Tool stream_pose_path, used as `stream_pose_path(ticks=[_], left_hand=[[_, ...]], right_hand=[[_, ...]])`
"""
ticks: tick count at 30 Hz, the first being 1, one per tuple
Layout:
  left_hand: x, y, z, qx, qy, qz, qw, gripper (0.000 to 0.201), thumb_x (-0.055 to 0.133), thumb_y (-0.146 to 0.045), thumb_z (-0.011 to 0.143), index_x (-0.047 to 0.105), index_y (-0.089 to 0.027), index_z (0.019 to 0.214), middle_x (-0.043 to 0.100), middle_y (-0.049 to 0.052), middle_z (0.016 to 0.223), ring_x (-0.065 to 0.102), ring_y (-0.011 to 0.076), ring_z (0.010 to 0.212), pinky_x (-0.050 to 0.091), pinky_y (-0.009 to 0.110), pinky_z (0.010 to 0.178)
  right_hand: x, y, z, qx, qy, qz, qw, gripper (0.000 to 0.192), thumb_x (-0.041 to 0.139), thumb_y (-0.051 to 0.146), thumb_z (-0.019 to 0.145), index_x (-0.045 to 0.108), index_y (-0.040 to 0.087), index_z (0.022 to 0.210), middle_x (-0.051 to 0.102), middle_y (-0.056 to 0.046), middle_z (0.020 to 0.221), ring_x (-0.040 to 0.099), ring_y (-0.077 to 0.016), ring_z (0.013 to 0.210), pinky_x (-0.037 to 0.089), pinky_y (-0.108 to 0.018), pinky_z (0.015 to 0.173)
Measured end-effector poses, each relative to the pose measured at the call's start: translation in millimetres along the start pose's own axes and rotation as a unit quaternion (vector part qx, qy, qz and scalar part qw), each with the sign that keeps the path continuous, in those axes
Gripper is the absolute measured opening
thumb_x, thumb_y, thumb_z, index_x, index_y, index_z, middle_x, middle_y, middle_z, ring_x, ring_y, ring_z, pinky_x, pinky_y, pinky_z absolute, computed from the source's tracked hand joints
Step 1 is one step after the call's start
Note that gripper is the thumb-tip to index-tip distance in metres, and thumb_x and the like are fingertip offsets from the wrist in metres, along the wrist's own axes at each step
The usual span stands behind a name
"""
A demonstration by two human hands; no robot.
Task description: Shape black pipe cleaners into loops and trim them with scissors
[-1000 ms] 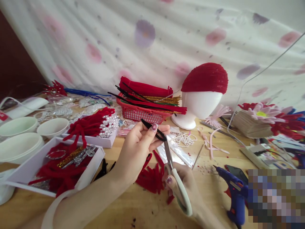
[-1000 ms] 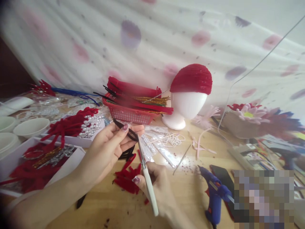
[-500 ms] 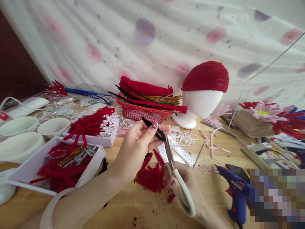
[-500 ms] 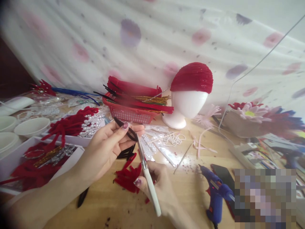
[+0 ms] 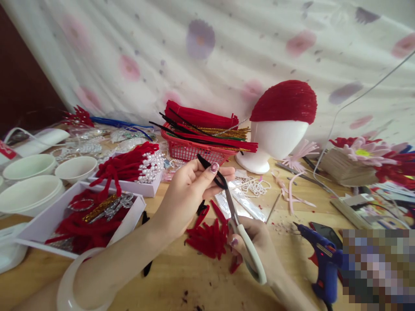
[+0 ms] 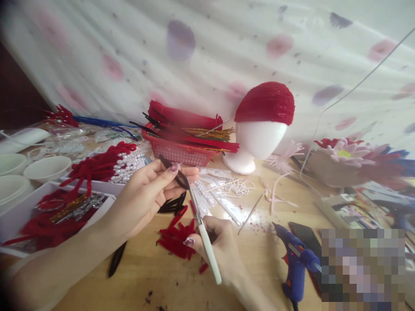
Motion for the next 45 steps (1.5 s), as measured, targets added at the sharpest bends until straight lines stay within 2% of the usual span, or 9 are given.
stream_pose_path(ticks=[5,12,21,25,31,38,45], left_hand=[[2.4,-0.6,1.0,-0.005,0.03,-0.012,0.999,0.008,0.062,-0.018,0.091,0.065,-0.013,0.084,0.08,0.012,0.093,0.075,0.0239,0.093,0.056,0.038,0.088],[-0.9,0.6,1.2,0.008,0.022,0.012,1.0,0.01,0.068,-0.022,0.087,0.065,-0.014,0.083,0.079,0.012,0.094,0.074,0.0254,0.094,0.056,0.041,0.089],[-1.0,-0.7,1.6,0.008,0.024,0.026,0.999,0.009,0.066,-0.021,0.089,0.064,-0.015,0.084,0.08,0.01,0.092,0.074,0.022,0.089,0.057,0.037,0.085],[-0.1,-0.9,1.8,-0.004,0.037,0.008,0.999,0.009,0.065,-0.021,0.089,0.065,-0.014,0.083,0.08,0.011,0.093,0.074,0.0234,0.091,0.056,0.037,0.085],[-3.3,-8.8,3.8,-0.012,0.035,0.006,0.999,0.011,0.059,-0.016,0.093,0.062,-0.014,0.083,0.08,0.01,0.088,0.075,0.0207,0.083,0.057,0.029,0.07],[-6.6,-19.8,7.1,-0.041,0.058,0.097,0.993,0.014,0.059,-0.014,0.091,0.061,-0.014,0.078,0.079,0.012,0.082,0.075,0.0206,0.074,0.058,0.03,0.068],[-9.9,-15.9,10.1,-0.055,0.058,0.139,0.987,0.017,0.059,-0.017,0.092,0.06,-0.015,0.075,0.078,0.012,0.08,0.074,0.0206,0.072,0.058,0.034,0.07]], right_hand=[[2.5,5.3,2.0,-0.044,0.019,0.001,0.999,0.061,0.068,0.077,0.072,0.053,0.019,0.063,0.048,0.003,0.053,0.039,-0.0098,0.045,0.026,-0.022,0.04],[0.8,3.6,2.9,-0.036,0.014,-0.009,0.999,0.061,0.07,0.076,0.071,0.051,0.019,0.06,0.045,0.004,0.05,0.035,-0.0085,0.044,0.022,-0.023,0.041],[-0.4,4.2,2.6,0.012,0.003,-0.008,1.0,0.062,0.072,0.077,0.066,0.051,0.02,0.056,0.046,0.004,0.046,0.037,-0.0093,0.04,0.025,-0.022,0.037],[1.9,4.2,3.3,-0.024,0.018,0.003,1.0,0.063,0.069,0.079,0.067,0.051,0.019,0.059,0.047,0.003,0.05,0.037,-0.0096,0.044,0.025,-0.023,0.04],[4.3,4.2,1.7,-0.05,0.048,-0.019,0.997,0.065,0.063,0.082,0.071,0.055,0.018,0.063,0.05,0.001,0.057,0.039,-0.0107,0.049,0.027,-0.024,0.045],[1.1,3.7,1.4,-0.009,0.072,-0.05,0.996,0.067,0.066,0.083,0.067,0.053,0.017,0.063,0.044,0.004,0.056,0.034,-0.0103,0.052,0.023,-0.025,0.047],[0.0,6.6,1.0,-0.005,0.098,-0.056,0.994,0.068,0.064,0.084,0.068,0.049,0.018,0.06,0.037,0.006,0.054,0.031,-0.0096,0.051,0.02,-0.026,0.047]])
Point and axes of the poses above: each hand's wrist, its own z-axis towards the middle knuckle, its own x-axis out of the palm, y = z × x, the point moved 5 cm from there along z, towards the middle knuckle
